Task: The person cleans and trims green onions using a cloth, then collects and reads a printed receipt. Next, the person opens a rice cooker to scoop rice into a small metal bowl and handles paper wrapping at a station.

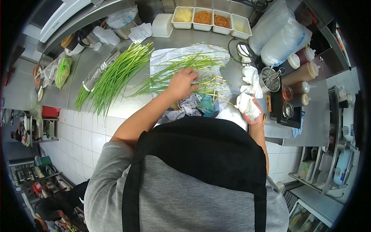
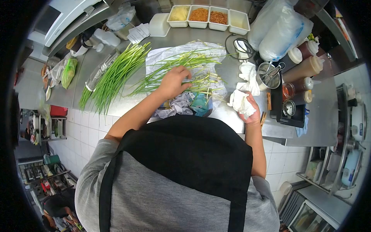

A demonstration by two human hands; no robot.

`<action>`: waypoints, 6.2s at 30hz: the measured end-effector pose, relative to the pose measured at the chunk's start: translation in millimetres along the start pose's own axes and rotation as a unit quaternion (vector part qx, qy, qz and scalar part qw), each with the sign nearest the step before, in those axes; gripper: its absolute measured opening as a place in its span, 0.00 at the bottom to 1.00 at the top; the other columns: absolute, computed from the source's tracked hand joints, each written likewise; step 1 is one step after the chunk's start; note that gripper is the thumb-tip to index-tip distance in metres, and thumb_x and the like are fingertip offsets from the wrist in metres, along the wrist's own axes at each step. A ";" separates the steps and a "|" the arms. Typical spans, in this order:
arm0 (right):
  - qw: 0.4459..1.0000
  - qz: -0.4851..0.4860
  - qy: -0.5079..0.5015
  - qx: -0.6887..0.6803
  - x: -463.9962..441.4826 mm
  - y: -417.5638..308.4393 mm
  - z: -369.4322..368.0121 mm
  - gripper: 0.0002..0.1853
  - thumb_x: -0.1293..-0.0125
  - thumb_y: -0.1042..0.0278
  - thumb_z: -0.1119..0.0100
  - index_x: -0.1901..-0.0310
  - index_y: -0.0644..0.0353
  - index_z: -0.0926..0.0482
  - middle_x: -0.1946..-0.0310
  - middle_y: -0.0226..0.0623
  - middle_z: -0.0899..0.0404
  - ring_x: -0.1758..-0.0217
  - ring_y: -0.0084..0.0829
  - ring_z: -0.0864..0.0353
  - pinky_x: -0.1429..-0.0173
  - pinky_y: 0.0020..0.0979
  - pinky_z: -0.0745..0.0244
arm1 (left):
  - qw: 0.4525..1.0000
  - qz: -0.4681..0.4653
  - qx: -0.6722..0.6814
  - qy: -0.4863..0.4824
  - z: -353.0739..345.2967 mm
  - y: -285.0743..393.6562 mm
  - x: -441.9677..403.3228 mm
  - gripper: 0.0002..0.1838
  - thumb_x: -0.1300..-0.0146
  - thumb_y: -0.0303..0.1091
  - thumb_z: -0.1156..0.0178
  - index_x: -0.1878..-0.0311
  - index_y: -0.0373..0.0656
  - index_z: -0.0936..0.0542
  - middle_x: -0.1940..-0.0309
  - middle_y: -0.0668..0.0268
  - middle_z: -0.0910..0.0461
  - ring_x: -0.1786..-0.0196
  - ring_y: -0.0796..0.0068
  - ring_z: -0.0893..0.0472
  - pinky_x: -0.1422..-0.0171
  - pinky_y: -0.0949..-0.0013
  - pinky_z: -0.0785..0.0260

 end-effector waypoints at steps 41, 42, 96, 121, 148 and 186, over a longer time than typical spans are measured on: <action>0.830 0.087 0.084 0.545 -87.7 31.2 -104.0 0.14 0.44 0.80 0.37 0.54 0.69 0.23 0.64 0.38 0.19 0.64 0.22 0.20 0.58 0.22 0.25 | 0.873 0.124 0.467 -0.064 26.1 12.6 -13.7 0.07 0.43 0.27 0.37 0.63 0.38 0.24 0.73 0.67 0.20 0.74 0.82 0.24 0.69 0.78 0.32; 0.836 0.091 0.092 0.534 -85.8 26.5 -102.2 0.15 0.44 0.79 0.37 0.53 0.69 0.23 0.64 0.36 0.19 0.64 0.21 0.21 0.59 0.22 0.26 | 0.867 0.132 0.477 -0.057 27.5 10.4 -13.2 0.07 0.43 0.26 0.37 0.63 0.37 0.24 0.73 0.67 0.20 0.74 0.82 0.24 0.69 0.78 0.32; 0.960 0.127 0.080 0.236 -80.7 -4.7 -99.6 0.11 0.36 0.79 0.51 0.53 0.67 0.24 0.59 0.40 0.20 0.57 0.29 0.20 0.52 0.29 0.23 | 0.853 0.128 0.504 -0.038 38.8 50.1 -26.1 0.07 0.38 0.27 0.44 0.59 0.37 0.23 0.70 0.68 0.20 0.70 0.83 0.23 0.65 0.79 0.30; 0.622 0.220 0.087 0.746 -79.1 17.1 -117.1 0.20 0.51 0.65 0.30 0.56 0.62 0.20 0.65 0.35 0.22 0.62 0.27 0.24 0.55 0.28 0.29 | 0.804 0.166 0.569 0.047 28.6 44.1 -4.8 0.07 0.34 0.33 0.46 0.59 0.42 0.22 0.75 0.75 0.26 0.75 0.88 0.32 0.70 0.83 0.39; 0.939 0.210 0.125 0.240 -80.8 -53.5 -118.4 0.05 0.37 0.73 0.43 0.61 0.64 0.26 0.67 0.42 0.20 0.68 0.30 0.19 0.62 0.28 0.20 | 0.962 0.124 0.061 0.234 188.7 -15.0 31.3 0.07 0.40 0.34 0.42 0.61 0.42 0.21 0.76 0.61 0.23 0.73 0.71 0.25 0.65 0.68 0.32; 0.442 0.184 0.099 0.873 -33.7 3.1 -68.6 0.16 0.58 0.79 0.35 0.62 0.62 0.22 0.55 0.46 0.28 0.55 0.46 0.25 0.49 0.38 0.30 | 0.973 0.073 -0.205 0.078 62.7 -80.0 -1.9 0.06 0.50 0.34 0.38 0.71 0.46 0.24 0.72 0.62 0.22 0.65 0.60 0.21 0.63 0.59 0.29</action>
Point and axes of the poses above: each hand's wrist, its own x-axis away from the middle knuckle, its own z-axis out of the back of the hand, y = z × x, the point moved 1 cm from there along -x, towards the middle knuckle
